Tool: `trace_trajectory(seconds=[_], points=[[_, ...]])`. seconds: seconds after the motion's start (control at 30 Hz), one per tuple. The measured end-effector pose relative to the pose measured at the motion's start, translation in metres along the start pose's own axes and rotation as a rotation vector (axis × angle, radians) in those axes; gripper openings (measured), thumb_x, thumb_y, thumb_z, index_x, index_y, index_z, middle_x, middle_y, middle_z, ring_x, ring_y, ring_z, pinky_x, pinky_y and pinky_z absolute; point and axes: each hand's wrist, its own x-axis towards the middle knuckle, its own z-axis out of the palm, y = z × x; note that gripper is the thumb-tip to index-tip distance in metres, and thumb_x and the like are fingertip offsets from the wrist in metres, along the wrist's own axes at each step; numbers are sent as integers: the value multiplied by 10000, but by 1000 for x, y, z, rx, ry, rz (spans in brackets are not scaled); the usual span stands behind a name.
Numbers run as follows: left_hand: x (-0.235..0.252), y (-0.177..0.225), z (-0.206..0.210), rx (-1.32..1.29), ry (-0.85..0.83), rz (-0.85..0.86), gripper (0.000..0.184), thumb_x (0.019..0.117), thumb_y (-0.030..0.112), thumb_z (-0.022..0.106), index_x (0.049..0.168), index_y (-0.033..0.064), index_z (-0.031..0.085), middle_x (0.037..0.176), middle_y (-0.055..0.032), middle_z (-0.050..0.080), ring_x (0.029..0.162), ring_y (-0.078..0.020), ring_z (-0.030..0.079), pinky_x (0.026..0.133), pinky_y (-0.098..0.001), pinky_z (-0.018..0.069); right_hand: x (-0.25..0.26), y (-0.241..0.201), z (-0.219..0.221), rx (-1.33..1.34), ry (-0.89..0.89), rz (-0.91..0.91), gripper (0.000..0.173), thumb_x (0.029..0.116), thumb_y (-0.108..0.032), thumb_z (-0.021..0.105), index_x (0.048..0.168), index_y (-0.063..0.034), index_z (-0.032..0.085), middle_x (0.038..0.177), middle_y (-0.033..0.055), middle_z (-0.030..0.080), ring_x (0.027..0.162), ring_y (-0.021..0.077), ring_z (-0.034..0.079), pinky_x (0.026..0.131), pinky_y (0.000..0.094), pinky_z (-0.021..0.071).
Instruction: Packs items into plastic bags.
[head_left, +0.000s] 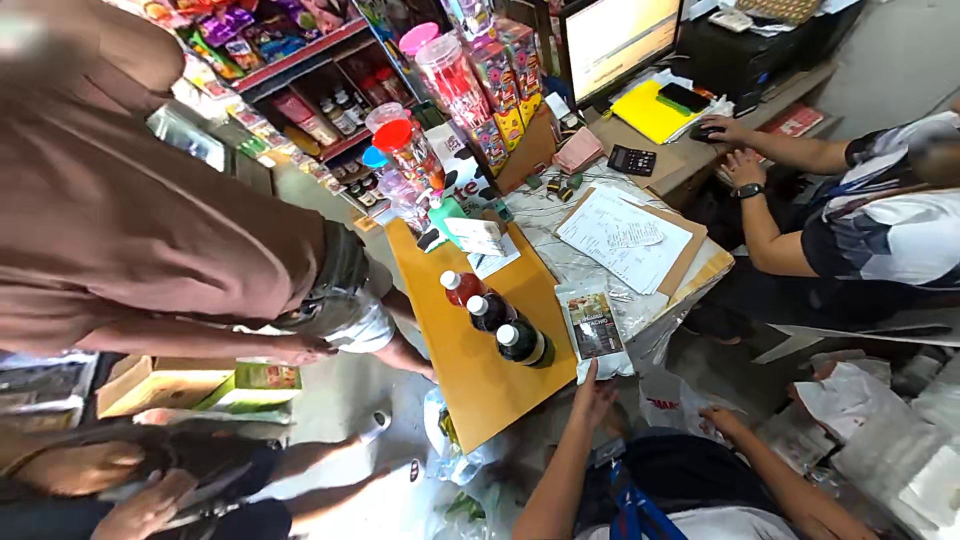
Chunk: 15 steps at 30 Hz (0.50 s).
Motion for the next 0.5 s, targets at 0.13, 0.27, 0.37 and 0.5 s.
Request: trace_trajectory(seconds=[0.13, 0.27, 0.37, 0.5], points=[[12, 3, -2, -63, 95, 7, 625, 1052, 471, 529, 1493, 39, 433, 1414, -205, 565, 1234, -297, 595, 1022, -447, 504, -14, -3, 3, -64, -5, 1, 386, 1101, -211, 477, 1329, 88, 562, 1185, 266, 657, 991, 284, 647, 912, 445, 498], [-5, 5, -16, -49, 37, 49, 565, 1060, 415, 538, 1474, 40, 453, 1324, -190, 611, 1134, -252, 632, 959, -416, 534, -31, -11, 9, -180, -21, -43, 376, 1095, -172, 485, 1315, 121, 567, 1269, 299, 627, 1125, 328, 626, 1006, 474, 466], [-30, 1, -44, 36, 17, 150, 498, 1052, 303, 582, 1418, -24, 496, 1226, -202, 660, 1048, -235, 674, 929, -414, 561, -6, -4, 6, -308, -41, -82, 368, 1082, -189, 520, 1267, 114, 617, 1245, 284, 656, 1134, 337, 645, 1023, 495, 477], [-88, -3, -108, 363, 104, 262, 475, 979, 232, 698, 1362, -25, 583, 1246, -205, 675, 1138, -258, 665, 1042, -453, 517, 16, -26, 12, -552, -102, -114, 384, 1067, -224, 556, 1263, 96, 633, 1242, 282, 664, 1164, 368, 641, 1039, 532, 475]])
